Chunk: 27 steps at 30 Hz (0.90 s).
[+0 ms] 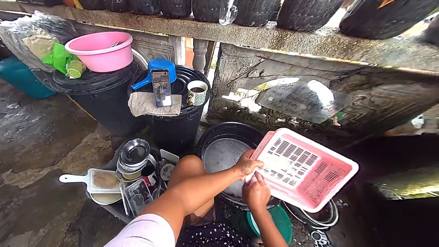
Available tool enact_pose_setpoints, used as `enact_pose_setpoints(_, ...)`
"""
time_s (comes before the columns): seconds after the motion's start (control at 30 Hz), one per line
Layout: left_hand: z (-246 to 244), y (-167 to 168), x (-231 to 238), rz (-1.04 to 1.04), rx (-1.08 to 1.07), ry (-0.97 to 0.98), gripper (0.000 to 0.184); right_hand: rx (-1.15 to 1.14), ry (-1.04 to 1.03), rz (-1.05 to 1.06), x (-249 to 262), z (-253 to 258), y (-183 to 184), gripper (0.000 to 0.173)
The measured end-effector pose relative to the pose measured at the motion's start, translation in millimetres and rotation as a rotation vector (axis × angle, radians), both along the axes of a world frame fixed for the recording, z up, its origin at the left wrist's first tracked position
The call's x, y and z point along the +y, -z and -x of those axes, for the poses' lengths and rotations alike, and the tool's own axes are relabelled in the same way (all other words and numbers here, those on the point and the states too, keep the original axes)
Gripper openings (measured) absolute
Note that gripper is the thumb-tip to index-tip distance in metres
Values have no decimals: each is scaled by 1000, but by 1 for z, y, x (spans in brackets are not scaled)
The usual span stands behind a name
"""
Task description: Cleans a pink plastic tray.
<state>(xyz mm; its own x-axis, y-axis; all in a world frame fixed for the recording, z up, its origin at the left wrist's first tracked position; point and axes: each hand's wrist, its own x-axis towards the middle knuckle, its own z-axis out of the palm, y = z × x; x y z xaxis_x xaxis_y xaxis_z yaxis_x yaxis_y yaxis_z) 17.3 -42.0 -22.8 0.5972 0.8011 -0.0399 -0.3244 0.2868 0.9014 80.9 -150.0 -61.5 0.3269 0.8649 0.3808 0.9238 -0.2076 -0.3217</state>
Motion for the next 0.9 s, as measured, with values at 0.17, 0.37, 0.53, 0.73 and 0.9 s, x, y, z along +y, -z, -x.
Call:
enact_pose_setpoints(0.17, 25, -16, 20, -10, 0, 41, 58, -116, -162, -63, -18, -67, 25, 43)
enact_pose_setpoints(0.37, 7, -8, 7, 59, -65, -29, 62, -48, 10, -56, -9, -48, 11, 41)
enact_pose_setpoints(0.53, 12, -7, 4, 66, 47, 11, 64, -92, -165, -243, -7, -12, 37, 41)
enact_pose_setpoints(0.73, 11, -13, 6, 99, -22, -53, 61, 44, 233, 90, -21, -83, 30, 49)
enact_pose_setpoints(0.9, 1, -8, -4, 103, 144, 36, 60, 44, -2, -12, 1, 17, 1, 29)
